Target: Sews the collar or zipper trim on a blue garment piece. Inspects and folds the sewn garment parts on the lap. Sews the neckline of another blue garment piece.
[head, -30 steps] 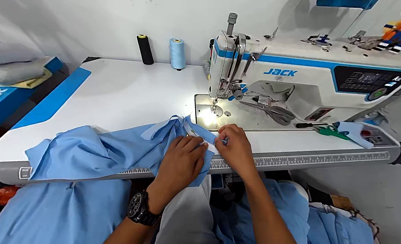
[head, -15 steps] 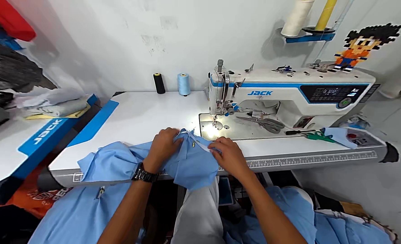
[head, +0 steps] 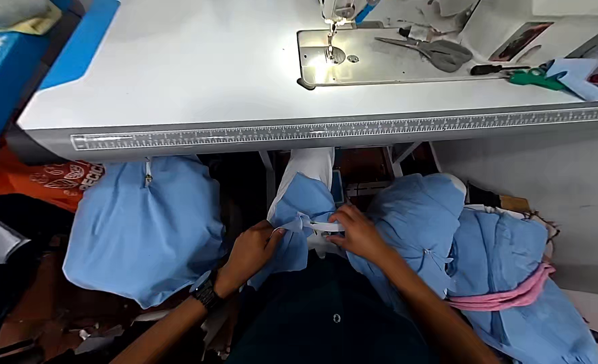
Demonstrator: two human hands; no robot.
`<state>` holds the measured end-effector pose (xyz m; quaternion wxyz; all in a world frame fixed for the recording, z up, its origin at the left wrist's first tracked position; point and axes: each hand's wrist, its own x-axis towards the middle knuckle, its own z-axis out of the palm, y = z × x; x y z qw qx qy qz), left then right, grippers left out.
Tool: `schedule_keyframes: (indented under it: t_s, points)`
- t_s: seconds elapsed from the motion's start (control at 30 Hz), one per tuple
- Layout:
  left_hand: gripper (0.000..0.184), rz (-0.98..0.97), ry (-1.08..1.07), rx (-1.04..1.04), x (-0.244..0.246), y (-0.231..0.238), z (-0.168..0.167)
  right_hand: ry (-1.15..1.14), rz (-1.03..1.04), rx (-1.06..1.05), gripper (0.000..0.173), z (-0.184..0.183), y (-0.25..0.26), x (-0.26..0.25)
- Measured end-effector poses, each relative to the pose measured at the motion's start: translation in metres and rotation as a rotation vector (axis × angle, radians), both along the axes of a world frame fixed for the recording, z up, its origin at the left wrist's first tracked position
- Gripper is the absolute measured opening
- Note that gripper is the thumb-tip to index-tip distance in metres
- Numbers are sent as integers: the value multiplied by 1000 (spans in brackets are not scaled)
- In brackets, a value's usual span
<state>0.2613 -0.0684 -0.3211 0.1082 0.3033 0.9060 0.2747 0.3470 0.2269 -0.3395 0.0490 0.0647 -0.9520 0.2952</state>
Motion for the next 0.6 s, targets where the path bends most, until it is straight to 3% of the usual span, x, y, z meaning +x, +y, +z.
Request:
schedule_keyframes:
  t_s: [0.07,0.13,0.27,0.33,0.4,0.47,0.6]
  points:
    - [49,-45,34,-86,-4,5,13,164,-119,17,23,-28,-14,2]
    - [52,-136,-31,-203,-7,7,38,269,-182,59,16,-30,-28,-1]
    - [64,-677,-386,-424,-1,15,87,277,-75,48,17,-30,-39,-11]
    - [53,-784,-258,-255,-5,15,89,272,-42,-7,15,-32,-42,-16]
    - [30,-721,-2,-47,-23,24,83,265,-33,-48,17,-30,-43,-19]
    - [28,-736,103,57,-50,41,70,282,-31,-35,18,-25,-46,-21]
    - [30,-967,-11,-75,-90,67,56,393,10,70,15,-21,-49,-23]
